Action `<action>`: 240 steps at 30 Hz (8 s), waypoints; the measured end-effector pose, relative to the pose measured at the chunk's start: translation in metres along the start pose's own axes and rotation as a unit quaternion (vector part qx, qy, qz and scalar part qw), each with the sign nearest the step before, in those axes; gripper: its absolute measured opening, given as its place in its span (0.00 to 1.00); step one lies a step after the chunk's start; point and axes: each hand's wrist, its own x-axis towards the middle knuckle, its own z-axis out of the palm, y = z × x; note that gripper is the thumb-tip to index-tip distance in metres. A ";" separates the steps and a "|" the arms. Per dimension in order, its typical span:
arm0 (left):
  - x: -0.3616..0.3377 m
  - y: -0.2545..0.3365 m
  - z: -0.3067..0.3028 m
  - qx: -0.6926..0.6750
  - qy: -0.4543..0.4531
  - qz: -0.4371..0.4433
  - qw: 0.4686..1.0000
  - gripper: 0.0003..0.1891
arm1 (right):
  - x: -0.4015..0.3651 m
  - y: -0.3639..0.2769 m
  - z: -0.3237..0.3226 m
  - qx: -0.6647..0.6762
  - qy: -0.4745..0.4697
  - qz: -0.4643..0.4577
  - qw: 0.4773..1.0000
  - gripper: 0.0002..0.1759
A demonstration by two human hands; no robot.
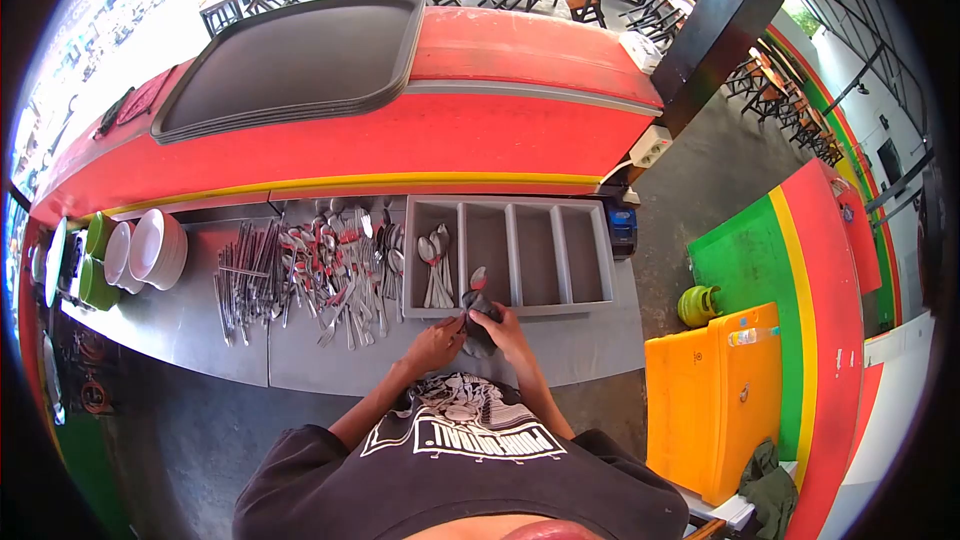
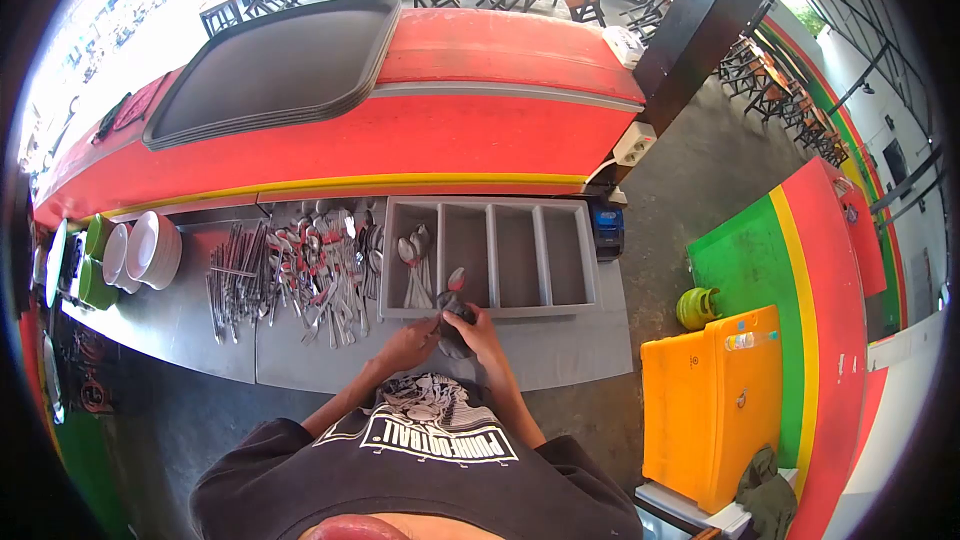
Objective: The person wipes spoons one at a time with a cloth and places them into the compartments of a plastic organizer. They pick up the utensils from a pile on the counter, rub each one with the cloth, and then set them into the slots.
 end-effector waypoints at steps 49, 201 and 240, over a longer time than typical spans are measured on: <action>-0.016 -0.045 0.026 -0.531 0.154 -0.356 0.753 0.14 | -0.004 -0.005 0.043 0.014 -0.051 -0.059 0.997 0.22; -0.001 -0.034 -0.012 -0.605 0.201 -0.247 0.730 0.13 | 0.011 -0.028 0.068 -0.152 0.079 -0.169 0.971 0.23; -0.003 -0.069 -0.017 -0.260 0.077 -0.102 0.957 0.06 | 0.042 -0.016 0.052 -0.179 -0.045 -0.171 0.968 0.24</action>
